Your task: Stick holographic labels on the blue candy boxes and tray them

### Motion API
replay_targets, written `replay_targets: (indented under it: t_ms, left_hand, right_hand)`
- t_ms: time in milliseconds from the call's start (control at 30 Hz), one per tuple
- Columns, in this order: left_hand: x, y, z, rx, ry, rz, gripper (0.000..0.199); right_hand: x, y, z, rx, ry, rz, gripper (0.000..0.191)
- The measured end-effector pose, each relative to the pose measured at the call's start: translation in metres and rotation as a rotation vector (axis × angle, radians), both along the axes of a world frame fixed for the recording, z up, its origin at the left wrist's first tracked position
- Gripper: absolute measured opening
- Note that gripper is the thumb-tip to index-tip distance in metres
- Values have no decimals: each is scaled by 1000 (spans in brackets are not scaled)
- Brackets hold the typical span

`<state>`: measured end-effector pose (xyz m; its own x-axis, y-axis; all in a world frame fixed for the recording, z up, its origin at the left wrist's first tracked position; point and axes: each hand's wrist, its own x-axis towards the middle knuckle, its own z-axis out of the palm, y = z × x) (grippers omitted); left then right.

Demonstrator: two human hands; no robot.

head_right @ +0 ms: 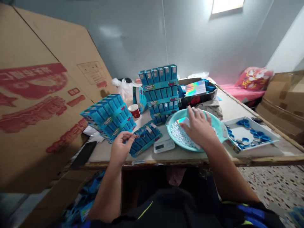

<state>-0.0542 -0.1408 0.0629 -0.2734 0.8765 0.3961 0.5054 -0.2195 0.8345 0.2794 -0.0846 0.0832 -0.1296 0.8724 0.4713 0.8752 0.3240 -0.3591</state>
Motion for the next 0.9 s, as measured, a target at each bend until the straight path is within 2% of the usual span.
replay_targets:
  t_ms: [67,133,167,233,333,467,667,800,900]
  left_hand:
    - [-2,4,5,-47,-66,-87,30]
    - [-2,7,8,-95,-114,-162,33]
    - [-1,8,10,-120,-127,-192,34]
    - [-1,10,12,-154,-140,-231,35]
    - [-4,14,11,-167,-165,-232,38]
    - [-17,31,1,-199,-175,-169,43]
    - [-26,68,-22,-217,-161,-125,35]
    - [-23,82,-26,-246,-86,-119,29]
    - [-24,86,-26,-285,-62,-146,28]
  right_hand:
    - [-31,-20,5,-10,55,275,71]
    - [-63,-29,5,-116,168,540,71]
    - [-80,-28,2,-189,242,631,71]
    - [-109,-20,-10,-309,415,707,60]
    - [-142,-2,-34,-391,715,690,32]
    - [-172,5,-67,-404,1024,599,31]
    - [-193,3,-103,-342,1062,435,29]
    - [-196,6,-113,-363,1112,410,41]
    - [-197,5,-115,-395,1145,421,42]
